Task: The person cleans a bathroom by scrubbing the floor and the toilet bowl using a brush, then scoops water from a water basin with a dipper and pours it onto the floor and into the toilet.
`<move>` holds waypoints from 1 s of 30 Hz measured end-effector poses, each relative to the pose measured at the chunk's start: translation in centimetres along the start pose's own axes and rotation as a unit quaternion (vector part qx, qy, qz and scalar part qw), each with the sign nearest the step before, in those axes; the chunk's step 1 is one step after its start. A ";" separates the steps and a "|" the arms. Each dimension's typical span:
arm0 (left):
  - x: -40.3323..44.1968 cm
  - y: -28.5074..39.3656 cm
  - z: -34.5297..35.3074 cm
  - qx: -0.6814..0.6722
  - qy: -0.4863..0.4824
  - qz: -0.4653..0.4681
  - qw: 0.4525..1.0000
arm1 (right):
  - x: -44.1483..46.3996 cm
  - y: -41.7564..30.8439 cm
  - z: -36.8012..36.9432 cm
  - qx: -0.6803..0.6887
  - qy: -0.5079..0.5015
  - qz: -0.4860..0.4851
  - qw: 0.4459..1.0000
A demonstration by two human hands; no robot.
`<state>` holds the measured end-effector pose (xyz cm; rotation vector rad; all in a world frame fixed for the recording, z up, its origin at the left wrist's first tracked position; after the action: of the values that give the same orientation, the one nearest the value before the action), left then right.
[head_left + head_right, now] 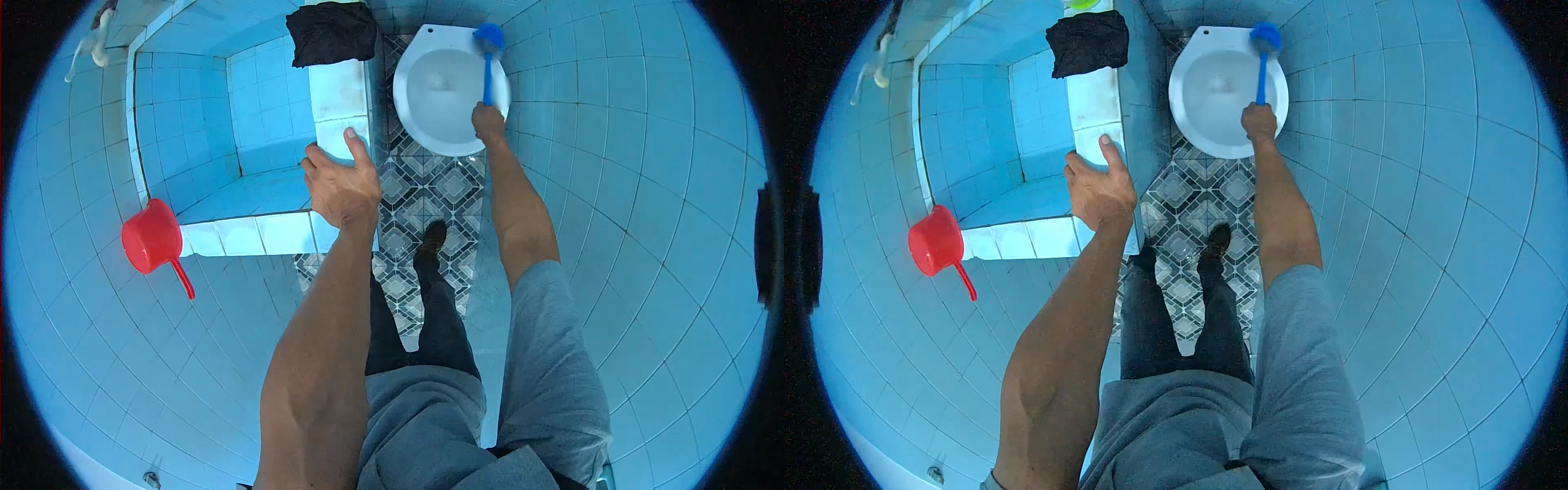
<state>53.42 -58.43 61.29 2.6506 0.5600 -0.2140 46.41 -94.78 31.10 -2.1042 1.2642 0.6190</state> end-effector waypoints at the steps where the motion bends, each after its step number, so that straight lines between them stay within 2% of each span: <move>1: 0.0 0.0 0.1 -0.001 -0.004 -0.003 1.000 | 0.3 -1.5 0.7 -0.060 0.063 -0.100 0.991; 2: -0.1 0.1 0.2 -0.002 -0.006 0.000 1.000 | 0.0 -3.2 1.0 -0.120 0.125 -0.198 0.965; 4: -0.1 0.0 0.2 0.008 -0.004 0.005 1.000 | -1.8 -4.4 2.6 -0.119 0.077 -0.160 0.977; 6: -0.1 0.2 0.2 0.005 -0.004 0.005 1.000 | -2.9 -6.7 4.8 -0.188 0.042 -0.244 0.951; 7: -0.1 0.1 0.2 0.004 -0.004 0.000 1.000 | -2.8 -6.9 4.9 -0.186 0.042 -0.241 0.952; 9: -0.3 0.2 0.1 0.007 -0.006 0.000 1.000 | -3.4 -6.6 2.1 -0.115 0.036 -0.132 0.984; 12: -0.3 0.3 0.1 0.010 -0.008 -0.004 1.000 | -0.6 -4.8 -0.4 -0.108 0.063 -0.091 0.988; 14: -0.3 0.2 0.2 0.011 -0.010 -0.007 1.000 | 0.5 -2.3 -2.0 -0.064 0.048 -0.039 0.996; 16: -0.3 0.1 0.2 0.011 -0.002 -0.010 1.000 | 0.8 -0.9 -3.4 -0.071 0.051 -0.057 0.995; 18: -0.3 0.0 0.3 0.016 0.002 -0.005 1.000 | 1.8 2.8 -2.6 -0.027 -0.012 0.023 0.999; 19: -0.2 0.0 0.3 0.021 0.008 0.000 1.000 | 2.0 2.9 -3.5 -0.126 0.092 -0.068 0.985; 23: -0.2 0.1 0.2 0.018 -0.004 -0.005 1.000 | -1.0 6.9 -2.8 -0.123 0.064 -0.101 0.985; 26: -0.2 0.1 0.3 0.016 0.008 0.010 1.000 | -2.6 12.5 0.0 -0.067 0.010 -0.038 0.997; 29: -0.2 0.0 0.3 0.018 0.006 0.008 1.000 | -4.7 17.7 1.6 0.055 0.051 0.034 0.997; 30: -0.2 0.1 0.3 0.013 -0.001 0.002 1.000 | -7.2 18.1 1.9 0.103 0.014 0.081 0.991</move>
<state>53.26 -58.68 61.13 2.6767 0.5540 -0.2240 26.91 -95.64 29.88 -1.8616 1.4595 0.5040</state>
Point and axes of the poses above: each hand's wrist, its own x-axis towards the middle knuckle, its own z-axis out of the palm, y = z × x, the point moved 10 cm from there along x, towards the middle knuckle, and after that the axes turned 11 degrees about -x, right-handed, at the moved point
